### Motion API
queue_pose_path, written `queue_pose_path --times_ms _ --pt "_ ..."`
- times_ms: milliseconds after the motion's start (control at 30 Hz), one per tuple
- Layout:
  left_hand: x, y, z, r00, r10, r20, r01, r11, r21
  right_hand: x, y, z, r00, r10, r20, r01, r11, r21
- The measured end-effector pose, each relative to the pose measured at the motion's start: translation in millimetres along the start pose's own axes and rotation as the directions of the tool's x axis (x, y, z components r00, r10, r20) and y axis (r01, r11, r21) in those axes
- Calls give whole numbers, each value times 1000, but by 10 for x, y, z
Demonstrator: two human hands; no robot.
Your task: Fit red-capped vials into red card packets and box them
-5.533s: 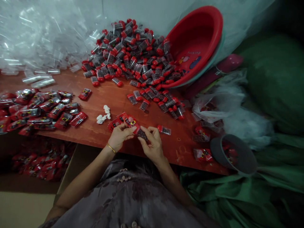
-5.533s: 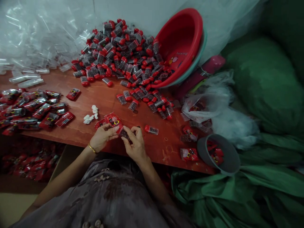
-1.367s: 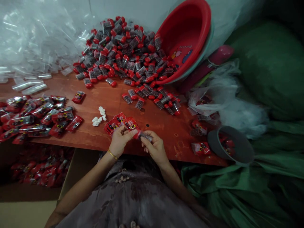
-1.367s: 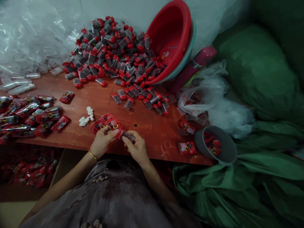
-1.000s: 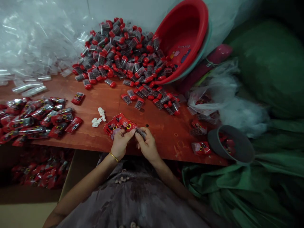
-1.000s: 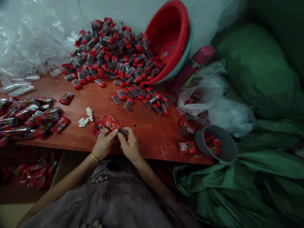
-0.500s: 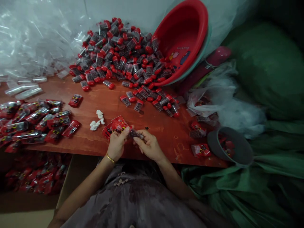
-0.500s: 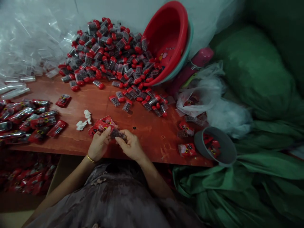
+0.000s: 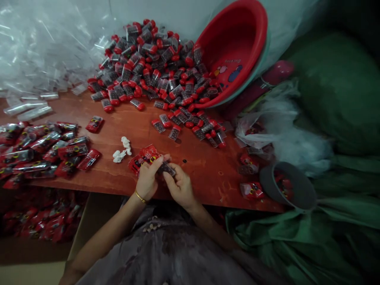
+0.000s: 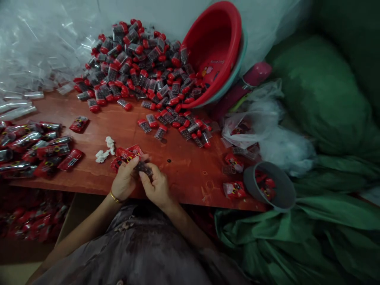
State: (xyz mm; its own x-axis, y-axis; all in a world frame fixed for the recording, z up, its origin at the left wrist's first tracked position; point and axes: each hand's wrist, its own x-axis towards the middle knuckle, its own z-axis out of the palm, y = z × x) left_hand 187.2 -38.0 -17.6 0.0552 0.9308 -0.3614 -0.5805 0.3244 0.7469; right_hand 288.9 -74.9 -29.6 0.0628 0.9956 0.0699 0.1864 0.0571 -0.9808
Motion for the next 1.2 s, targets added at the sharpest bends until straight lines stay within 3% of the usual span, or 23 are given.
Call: queue_pose_path --times_ms 100,167,233,367,467,667,867,933,1033,1133,1167,1200 --pt "-25 -29 -10 1000 0 22 -2 995 100 -7 13 19 990 99 103 -118 973 198" --pt "-45 -46 -27 999 -10 50 1 985 171 12 18 32 955 192 225 -266 889 373" --pt "-62 -48 -44 995 -37 89 17 977 214 31 19 43 933 228 278 -338 820 463" --pt "-80 1 -69 995 20 100 -36 986 165 30 17 16 970 167 178 -228 878 421" --pt "-81 47 -81 992 62 106 -72 993 94 14 34 -44 975 82 205 -154 917 369" --pt "-66 -9 -117 993 13 117 -30 990 141 27 71 -23 988 87 131 -121 952 280" --pt "-81 -8 -161 978 -125 166 115 991 68 133 115 157 995 74 74 -89 970 226" --pt "-88 27 -192 965 -176 195 176 984 21 215 143 203 1000 -10 16 8 994 110" --pt "-80 136 -329 939 -276 205 271 961 51 415 163 153 980 -199 3 192 944 -270" --pt "-9 438 -617 948 -308 77 298 947 116 707 184 -172 936 -348 53 301 714 -632" --pt "29 595 -741 963 -270 -4 269 958 100 810 208 -340 936 -352 25 260 640 -723" --pt "71 774 -869 972 -218 -85 224 971 81 906 246 -524 942 -329 -68 141 572 -808"
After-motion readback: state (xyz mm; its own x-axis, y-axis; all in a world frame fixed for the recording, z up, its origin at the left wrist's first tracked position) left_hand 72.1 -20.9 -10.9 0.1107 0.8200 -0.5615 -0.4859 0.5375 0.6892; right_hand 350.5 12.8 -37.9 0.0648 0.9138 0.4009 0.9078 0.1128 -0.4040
